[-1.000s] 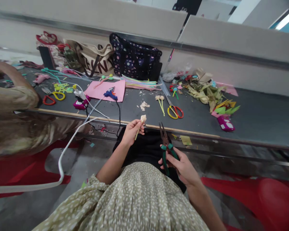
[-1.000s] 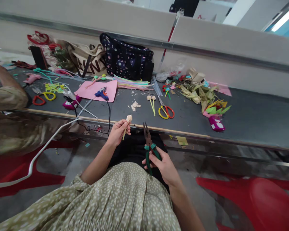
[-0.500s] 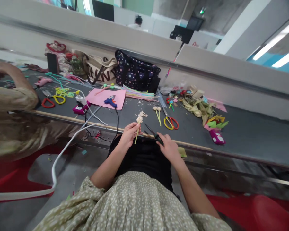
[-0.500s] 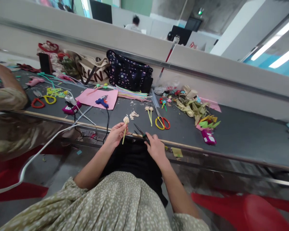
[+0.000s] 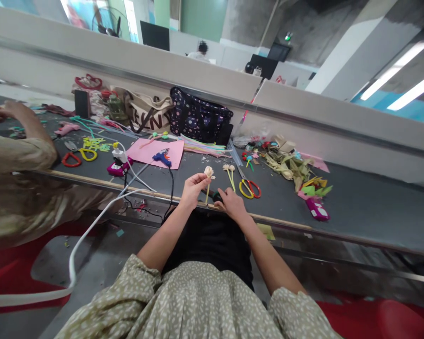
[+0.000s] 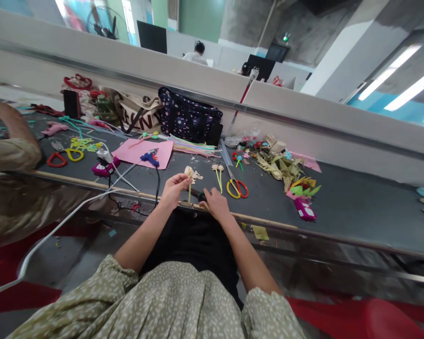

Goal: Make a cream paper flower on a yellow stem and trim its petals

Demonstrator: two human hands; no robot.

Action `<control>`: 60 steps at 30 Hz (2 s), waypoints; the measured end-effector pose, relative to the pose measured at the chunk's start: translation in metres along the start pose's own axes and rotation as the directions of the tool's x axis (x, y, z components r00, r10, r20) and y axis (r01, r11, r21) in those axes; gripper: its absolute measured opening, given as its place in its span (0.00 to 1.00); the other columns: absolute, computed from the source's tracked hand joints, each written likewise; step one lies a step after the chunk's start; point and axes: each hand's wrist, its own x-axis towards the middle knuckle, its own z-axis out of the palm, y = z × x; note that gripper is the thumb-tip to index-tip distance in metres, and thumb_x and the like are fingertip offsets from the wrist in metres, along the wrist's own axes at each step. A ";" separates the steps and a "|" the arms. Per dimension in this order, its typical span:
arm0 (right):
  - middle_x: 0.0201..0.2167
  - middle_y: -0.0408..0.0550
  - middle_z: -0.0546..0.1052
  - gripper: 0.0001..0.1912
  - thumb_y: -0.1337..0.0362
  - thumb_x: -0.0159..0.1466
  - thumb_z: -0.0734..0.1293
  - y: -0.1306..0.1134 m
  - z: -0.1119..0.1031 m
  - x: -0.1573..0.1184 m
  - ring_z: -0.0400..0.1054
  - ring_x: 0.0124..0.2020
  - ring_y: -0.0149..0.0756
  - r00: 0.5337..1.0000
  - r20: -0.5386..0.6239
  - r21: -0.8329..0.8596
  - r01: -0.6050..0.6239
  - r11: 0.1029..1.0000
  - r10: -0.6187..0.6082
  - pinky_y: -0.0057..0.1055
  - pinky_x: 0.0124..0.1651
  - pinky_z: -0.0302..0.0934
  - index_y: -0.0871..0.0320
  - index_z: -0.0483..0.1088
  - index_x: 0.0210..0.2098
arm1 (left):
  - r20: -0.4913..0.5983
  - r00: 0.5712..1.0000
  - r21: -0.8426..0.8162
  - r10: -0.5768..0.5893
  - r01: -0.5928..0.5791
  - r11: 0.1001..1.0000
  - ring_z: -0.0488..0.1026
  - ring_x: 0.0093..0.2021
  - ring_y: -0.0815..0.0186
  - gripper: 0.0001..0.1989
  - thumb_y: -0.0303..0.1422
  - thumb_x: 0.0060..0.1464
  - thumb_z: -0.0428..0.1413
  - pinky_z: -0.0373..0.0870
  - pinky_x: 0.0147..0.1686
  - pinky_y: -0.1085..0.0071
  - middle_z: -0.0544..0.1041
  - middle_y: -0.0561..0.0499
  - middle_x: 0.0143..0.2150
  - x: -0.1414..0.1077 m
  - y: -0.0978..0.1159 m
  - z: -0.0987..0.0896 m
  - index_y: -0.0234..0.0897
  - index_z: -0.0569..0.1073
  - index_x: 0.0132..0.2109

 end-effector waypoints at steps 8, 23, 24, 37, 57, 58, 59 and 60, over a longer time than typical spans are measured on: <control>0.50 0.60 0.68 0.28 0.51 0.71 0.61 -0.010 0.002 0.005 0.64 0.48 0.46 0.996 -0.062 0.057 0.063 0.996 -0.059 0.36 0.47 0.63 0.61 0.62 0.64 | 0.094 0.982 0.038 0.166 -0.170 0.985 0.73 0.31 0.72 0.12 0.37 0.41 0.71 0.69 0.38 0.74 0.80 0.54 0.31 0.009 0.013 0.010 0.37 0.80 0.33; 0.48 0.59 0.73 0.24 0.56 0.72 0.58 0.000 0.007 0.018 0.67 0.51 0.46 0.945 -0.290 0.538 0.030 0.842 0.151 0.38 0.54 0.63 0.64 0.66 0.61 | 0.116 0.991 0.092 0.067 -0.077 0.993 0.67 0.26 0.74 0.14 0.37 0.39 0.71 0.64 0.30 0.75 0.74 0.56 0.26 0.040 0.001 0.020 0.34 0.76 0.30; 0.46 0.57 0.74 0.23 0.56 0.72 0.57 -0.001 0.003 0.022 0.70 0.45 0.42 0.939 -0.293 0.584 0.029 0.812 0.178 0.34 0.49 0.65 0.62 0.67 0.59 | 0.129 0.990 0.098 0.052 -0.065 0.993 0.67 0.25 0.74 0.14 0.37 0.38 0.71 0.64 0.30 0.75 0.74 0.56 0.26 0.044 -0.001 0.022 0.34 0.76 0.30; 0.25 0.44 0.74 0.12 0.57 0.62 0.64 0.051 -0.005 0.057 0.66 0.28 0.34 0.897 -0.156 0.767 -0.155 0.623 0.415 0.28 0.33 0.57 0.58 0.74 0.29 | 0.176 0.972 0.284 -0.155 0.100 0.954 0.71 0.29 0.70 0.19 0.39 0.40 0.69 0.68 0.28 0.74 0.77 0.50 0.33 0.083 -0.028 0.032 0.35 0.78 0.39; 0.33 0.54 0.82 0.11 0.63 0.65 0.64 0.094 0.017 0.081 0.77 0.37 0.42 0.745 0.223 0.498 -0.641 0.584 0.628 0.29 0.38 0.60 0.58 0.77 0.31 | 0.125 0.934 0.969 -0.335 -0.187 -0.159 0.79 0.48 0.51 0.19 0.45 0.55 0.56 0.72 0.45 0.65 0.82 0.35 0.42 0.170 -0.094 0.101 0.34 0.81 0.42; 0.34 0.56 0.82 0.11 0.63 0.66 0.64 0.093 0.017 0.082 0.77 0.38 0.43 0.746 0.227 0.484 -0.644 0.593 0.626 0.30 0.39 0.60 0.59 0.77 0.32 | 0.121 0.935 0.970 -0.332 -0.183 -0.162 0.79 0.48 0.51 0.19 0.44 0.55 0.56 0.72 0.45 0.64 0.82 0.35 0.42 0.169 -0.096 0.101 0.34 0.81 0.42; 0.35 0.57 0.82 0.12 0.63 0.66 0.63 0.092 0.018 0.082 0.77 0.39 0.44 0.748 0.228 0.470 -0.645 0.602 0.623 0.31 0.40 0.61 0.59 0.77 0.33 | 0.116 0.938 0.971 -0.327 -0.177 -0.162 0.79 0.48 0.51 0.18 0.44 0.55 0.56 0.72 0.45 0.64 0.82 0.35 0.41 0.169 -0.098 0.102 0.35 0.81 0.41; 0.36 0.58 0.82 0.12 0.62 0.67 0.63 0.091 0.018 0.082 0.77 0.40 0.45 0.751 0.228 0.458 -0.644 0.612 0.620 0.32 0.41 0.61 0.59 0.77 0.34 | 0.110 0.940 0.973 -0.322 -0.168 -0.160 0.79 0.47 0.52 0.16 0.43 0.54 0.57 0.72 0.45 0.65 0.82 0.36 0.41 0.168 -0.099 0.102 0.35 0.81 0.41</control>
